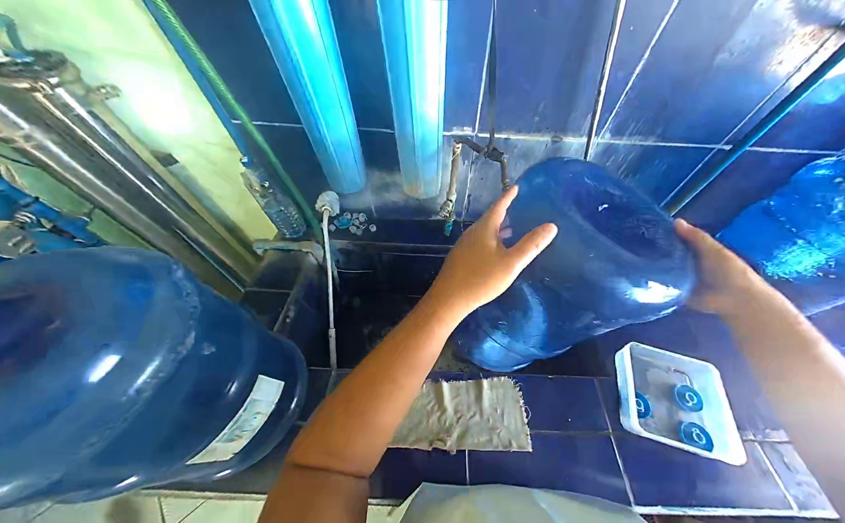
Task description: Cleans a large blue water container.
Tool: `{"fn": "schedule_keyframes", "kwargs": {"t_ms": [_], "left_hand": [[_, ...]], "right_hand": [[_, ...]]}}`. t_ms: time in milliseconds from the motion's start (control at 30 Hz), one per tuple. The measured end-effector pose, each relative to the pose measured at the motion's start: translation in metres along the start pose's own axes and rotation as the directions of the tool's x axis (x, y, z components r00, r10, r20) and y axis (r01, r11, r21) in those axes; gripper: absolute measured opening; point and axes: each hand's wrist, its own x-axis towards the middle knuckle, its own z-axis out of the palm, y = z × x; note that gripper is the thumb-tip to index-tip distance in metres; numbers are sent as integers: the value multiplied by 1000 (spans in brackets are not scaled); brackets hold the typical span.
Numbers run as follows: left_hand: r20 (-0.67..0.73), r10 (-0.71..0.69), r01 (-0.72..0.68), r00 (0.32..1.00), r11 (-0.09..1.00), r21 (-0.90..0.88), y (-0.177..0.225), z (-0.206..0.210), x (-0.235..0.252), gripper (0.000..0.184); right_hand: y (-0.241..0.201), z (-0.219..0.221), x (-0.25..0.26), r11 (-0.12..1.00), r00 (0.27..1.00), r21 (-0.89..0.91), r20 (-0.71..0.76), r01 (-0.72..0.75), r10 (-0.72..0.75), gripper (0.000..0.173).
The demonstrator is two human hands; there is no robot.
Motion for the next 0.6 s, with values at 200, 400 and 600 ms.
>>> {"fn": "schedule_keyframes", "kwargs": {"t_ms": [200, 400, 600], "left_hand": [[-51, 129, -133, 990, 987, -85, -31, -44, -72, 70], [-162, 109, -120, 981, 991, -59, -164, -87, -57, 45], [337, -537, 447, 774, 839, 310, -293, -30, -71, 49]], "right_hand": [[9, 47, -29, 994, 996, -112, 93, 13, -3, 73], [28, 84, -61, 989, 996, -116, -5, 92, -93, 69], [59, 77, -59, 846, 894, 302, -236, 439, -380, 52]]}}
